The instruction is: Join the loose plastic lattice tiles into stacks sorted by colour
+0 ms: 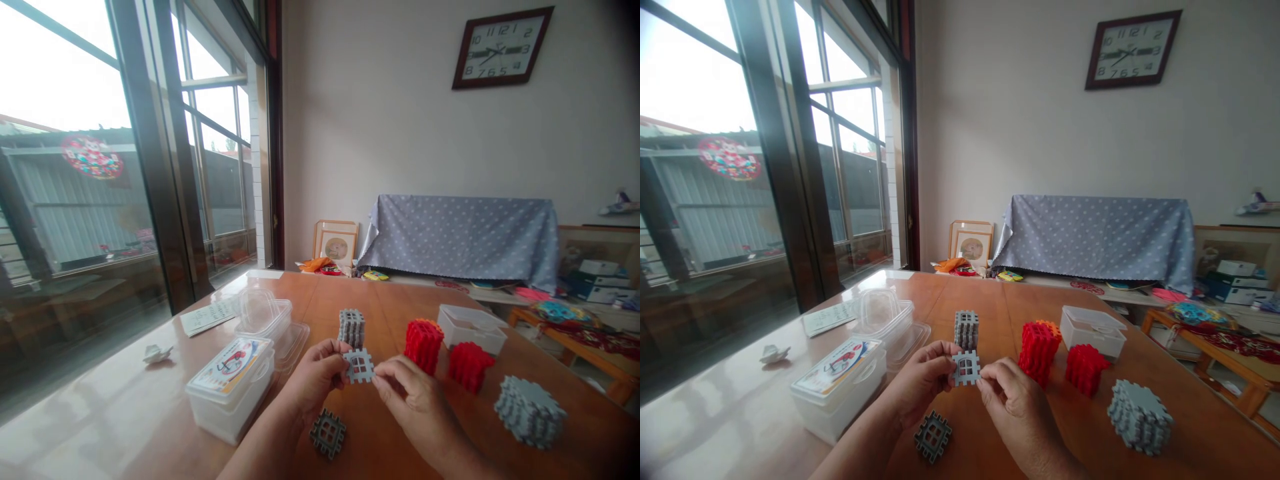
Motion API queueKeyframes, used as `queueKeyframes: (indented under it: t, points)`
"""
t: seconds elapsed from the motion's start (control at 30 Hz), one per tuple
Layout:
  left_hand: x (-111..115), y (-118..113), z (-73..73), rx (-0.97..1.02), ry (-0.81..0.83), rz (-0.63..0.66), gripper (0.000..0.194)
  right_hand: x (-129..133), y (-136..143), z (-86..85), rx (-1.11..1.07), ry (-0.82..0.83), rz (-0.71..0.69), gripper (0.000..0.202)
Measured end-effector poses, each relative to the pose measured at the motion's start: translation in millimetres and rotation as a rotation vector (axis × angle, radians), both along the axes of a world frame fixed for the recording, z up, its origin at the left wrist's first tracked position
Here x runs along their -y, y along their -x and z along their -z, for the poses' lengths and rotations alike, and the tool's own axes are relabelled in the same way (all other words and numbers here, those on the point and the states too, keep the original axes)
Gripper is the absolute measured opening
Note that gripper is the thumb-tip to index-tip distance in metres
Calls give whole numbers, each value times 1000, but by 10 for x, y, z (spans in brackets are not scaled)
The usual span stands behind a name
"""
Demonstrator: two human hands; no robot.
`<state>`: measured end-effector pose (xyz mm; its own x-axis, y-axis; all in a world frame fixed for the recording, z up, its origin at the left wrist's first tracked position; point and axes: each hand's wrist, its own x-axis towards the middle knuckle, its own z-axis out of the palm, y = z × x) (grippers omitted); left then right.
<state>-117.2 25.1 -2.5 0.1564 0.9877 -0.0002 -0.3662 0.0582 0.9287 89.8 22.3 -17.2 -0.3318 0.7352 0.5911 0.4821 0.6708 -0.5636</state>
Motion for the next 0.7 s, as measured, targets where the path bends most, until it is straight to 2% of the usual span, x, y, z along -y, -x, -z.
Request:
queueKeyframes:
  t: [0.17,0.3,0.53,0.7]
  points:
    - [-24,55,8,44,22,-68,24,-77,-9,-180,-17,3,62,19]
    - [-53,112,15,30,28,-150,28,-308,23,-303,-135,14,133,26]
    - [-97,185,22,32,44,-214,28,-892,135,-245,-273,119,119,36]
    - [-113,208,33,33,47,-223,29,-1039,194,-219,-246,140,113,35]
